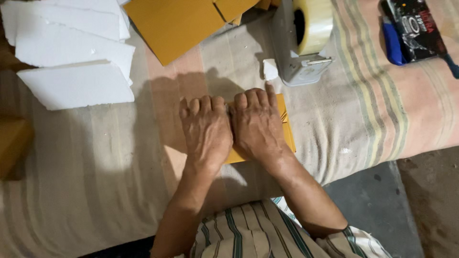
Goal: The person repeatedly folds and presses the flaps of small cardboard boxes on a table. They open and close the boxes multiple times, ensuring the flaps are properly aligned and creased. The person handles several boxes in succession, folding them into their final shape.
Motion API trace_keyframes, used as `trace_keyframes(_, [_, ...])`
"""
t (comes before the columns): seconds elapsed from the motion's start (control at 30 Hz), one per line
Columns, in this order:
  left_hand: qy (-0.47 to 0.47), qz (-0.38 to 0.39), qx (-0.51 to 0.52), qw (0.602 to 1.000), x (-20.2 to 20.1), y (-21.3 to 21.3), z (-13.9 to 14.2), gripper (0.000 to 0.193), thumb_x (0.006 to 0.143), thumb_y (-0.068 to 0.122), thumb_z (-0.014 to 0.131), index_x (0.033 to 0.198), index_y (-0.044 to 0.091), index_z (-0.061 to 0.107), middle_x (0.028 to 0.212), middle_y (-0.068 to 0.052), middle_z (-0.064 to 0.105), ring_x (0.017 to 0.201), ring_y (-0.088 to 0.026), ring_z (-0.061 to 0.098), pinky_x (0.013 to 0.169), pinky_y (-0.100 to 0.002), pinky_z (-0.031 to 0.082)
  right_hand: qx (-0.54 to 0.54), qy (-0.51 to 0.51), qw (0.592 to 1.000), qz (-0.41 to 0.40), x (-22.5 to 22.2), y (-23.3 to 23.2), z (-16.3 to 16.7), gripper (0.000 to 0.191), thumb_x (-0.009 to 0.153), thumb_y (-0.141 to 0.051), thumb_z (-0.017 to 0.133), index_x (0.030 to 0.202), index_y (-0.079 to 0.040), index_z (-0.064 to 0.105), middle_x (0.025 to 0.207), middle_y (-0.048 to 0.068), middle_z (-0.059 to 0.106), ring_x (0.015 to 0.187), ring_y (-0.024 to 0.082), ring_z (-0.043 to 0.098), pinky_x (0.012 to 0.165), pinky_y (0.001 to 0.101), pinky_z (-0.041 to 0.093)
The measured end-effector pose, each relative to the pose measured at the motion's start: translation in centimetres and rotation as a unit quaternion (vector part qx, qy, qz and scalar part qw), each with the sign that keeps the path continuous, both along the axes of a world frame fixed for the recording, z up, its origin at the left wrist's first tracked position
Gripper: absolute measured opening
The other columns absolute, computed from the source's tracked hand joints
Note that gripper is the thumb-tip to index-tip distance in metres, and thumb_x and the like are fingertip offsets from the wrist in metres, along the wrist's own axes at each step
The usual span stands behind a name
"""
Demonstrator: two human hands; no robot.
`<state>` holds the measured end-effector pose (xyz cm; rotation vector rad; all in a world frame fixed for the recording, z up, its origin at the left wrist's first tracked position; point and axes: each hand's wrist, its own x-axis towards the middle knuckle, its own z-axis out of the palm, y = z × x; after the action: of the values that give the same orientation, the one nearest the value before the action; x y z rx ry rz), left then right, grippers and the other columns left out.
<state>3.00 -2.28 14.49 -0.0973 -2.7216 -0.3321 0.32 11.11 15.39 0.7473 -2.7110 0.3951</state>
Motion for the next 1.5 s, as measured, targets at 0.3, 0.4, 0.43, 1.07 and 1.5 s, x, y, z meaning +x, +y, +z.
trace_keyframes(0.3, [-0.049, 0.024, -0.013, 0.998, -0.5, -2.7, 0.2, 0.028, 0.104, 0.03, 0.055, 0.102, 0.005, 0.065, 0.096, -0.015, 0.063, 0.092, -0.03, 0.058, 0.092, -0.055, 0.044, 0.021, 0.01, 0.999, -0.042, -0.5, 2.6, 1.9, 0.03, 0.096, -0.026, 0.057, 0.109, 0.0, 0.064, 0.108, 0.023, 0.063, 0.112, 0.043, 0.057, 0.113, 0.0614, 0.028])
trace_keyframes(0.4, [0.041, 0.022, -0.062, 0.997, -0.7, -0.7, 0.6, 0.022, 0.096, 0.027, 0.056, 0.098, 0.007, 0.064, 0.097, -0.013, 0.064, 0.098, -0.03, 0.059, 0.103, -0.062, 0.04, 0.061, 0.049, 0.997, -0.02, -0.6, 1.3, 1.8, 0.035, 0.094, -0.028, 0.056, 0.109, 0.003, 0.063, 0.109, 0.025, 0.062, 0.116, 0.043, 0.057, 0.113, 0.06, 0.029])
trace_keyframes(0.43, [0.043, 0.002, -0.023, 0.999, -0.6, 0.0, 0.8, 0.014, 0.094, 0.019, 0.057, 0.097, 0.006, 0.063, 0.097, -0.013, 0.064, 0.101, -0.031, 0.06, 0.106, -0.065, 0.038, 0.039, 0.024, 0.999, -0.011, -0.5, 0.7, 1.6, 0.033, 0.096, -0.026, 0.055, 0.11, 0.003, 0.062, 0.109, 0.024, 0.062, 0.117, 0.042, 0.057, 0.116, 0.0589, 0.03])
trace_keyframes(1.07, [0.021, 0.021, -0.092, 0.995, 0.0, 1.1, 0.4, 0.048, 0.084, 0.018, 0.057, 0.13, 0.003, 0.062, 0.124, -0.019, 0.063, 0.123, -0.035, 0.057, 0.113, -0.065, 0.031, 0.104, -0.01, 0.994, -0.017, -0.5, 1.2, -0.4, 0.051, 0.108, -0.034, 0.042, 0.138, 0.004, 0.056, 0.146, 0.029, 0.051, 0.146, 0.049, 0.036, 0.124, 0.0616, 0.021])
trace_keyframes(1.5, [-0.029, 0.04, -0.056, 0.997, 1.6, -0.2, -0.5, 0.05, 0.102, 0.028, 0.053, 0.145, 0.003, 0.049, 0.147, -0.024, 0.05, 0.139, -0.04, 0.044, 0.115, -0.063, 0.032, 0.112, -0.033, 0.99, -0.074, 0.7, 2.7, 0.3, 0.058, 0.106, -0.041, 0.039, 0.148, -0.002, 0.049, 0.159, 0.033, 0.032, 0.149, 0.051, 0.025, 0.118, 0.066, 0.012])
